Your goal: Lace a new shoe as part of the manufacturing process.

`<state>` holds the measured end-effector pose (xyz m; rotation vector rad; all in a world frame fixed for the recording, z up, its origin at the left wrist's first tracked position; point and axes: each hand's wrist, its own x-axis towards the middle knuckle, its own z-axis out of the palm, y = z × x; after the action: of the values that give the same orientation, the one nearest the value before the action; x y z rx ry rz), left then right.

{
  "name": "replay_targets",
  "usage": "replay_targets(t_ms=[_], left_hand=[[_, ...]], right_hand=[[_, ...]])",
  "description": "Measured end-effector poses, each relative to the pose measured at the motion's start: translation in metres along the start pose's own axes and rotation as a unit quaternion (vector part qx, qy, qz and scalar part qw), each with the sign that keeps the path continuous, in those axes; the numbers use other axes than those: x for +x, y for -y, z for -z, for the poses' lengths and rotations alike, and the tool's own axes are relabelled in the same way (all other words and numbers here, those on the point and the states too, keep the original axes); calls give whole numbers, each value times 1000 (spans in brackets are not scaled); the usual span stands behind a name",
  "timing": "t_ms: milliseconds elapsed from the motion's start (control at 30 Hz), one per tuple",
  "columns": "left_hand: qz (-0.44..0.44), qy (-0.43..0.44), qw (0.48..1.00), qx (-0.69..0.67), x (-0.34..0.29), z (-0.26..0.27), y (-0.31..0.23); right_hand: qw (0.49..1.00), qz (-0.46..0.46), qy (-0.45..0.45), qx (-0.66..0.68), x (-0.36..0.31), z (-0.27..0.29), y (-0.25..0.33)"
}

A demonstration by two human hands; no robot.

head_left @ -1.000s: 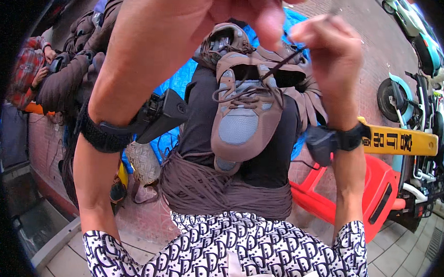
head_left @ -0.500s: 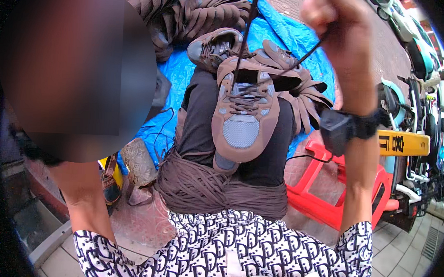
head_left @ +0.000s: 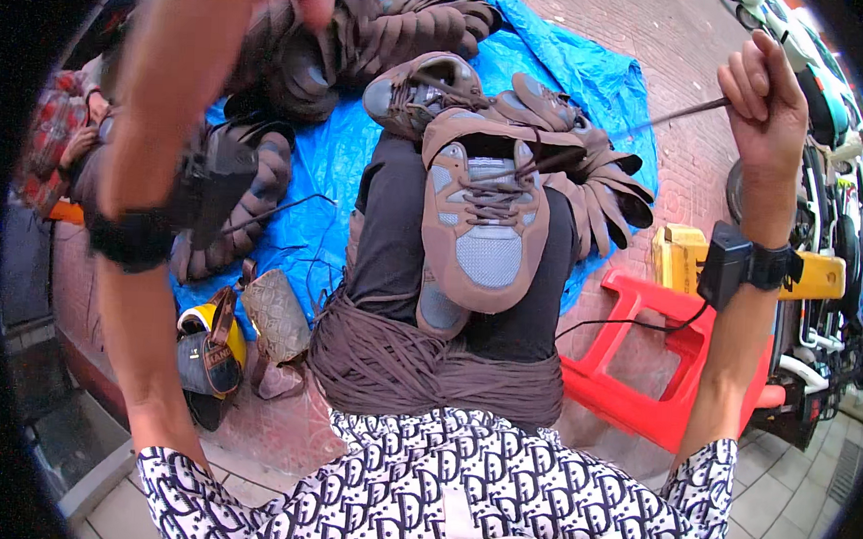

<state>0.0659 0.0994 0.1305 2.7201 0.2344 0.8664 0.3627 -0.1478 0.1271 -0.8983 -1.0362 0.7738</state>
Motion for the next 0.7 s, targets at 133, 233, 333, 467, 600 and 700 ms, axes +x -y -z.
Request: replay_targets(t_ms=[133,233,333,467,600,700], left_hand=[[-3,61,983,-174,-22,-105,-28],[39,191,944,-265,-40,-141,-48],[27,105,949,-295,-41,-152,-68],[106,139,905,-388,-41,-136,-75],[249,130,840,-465,-58,-113,-47],[332,44,669,-663,-72,-121,-27]], right_hand=[[998,-47,-16,-31,-11,3,-20],[998,-55,-15,-14,-1,-37,-45],[993,-56,-32,97,25,-88,-54],[999,6,-4,-31,36,-108,-57],[945,152,55,-285,40,-79,-91],[869,56,177,-459,-4,-58,-119]])
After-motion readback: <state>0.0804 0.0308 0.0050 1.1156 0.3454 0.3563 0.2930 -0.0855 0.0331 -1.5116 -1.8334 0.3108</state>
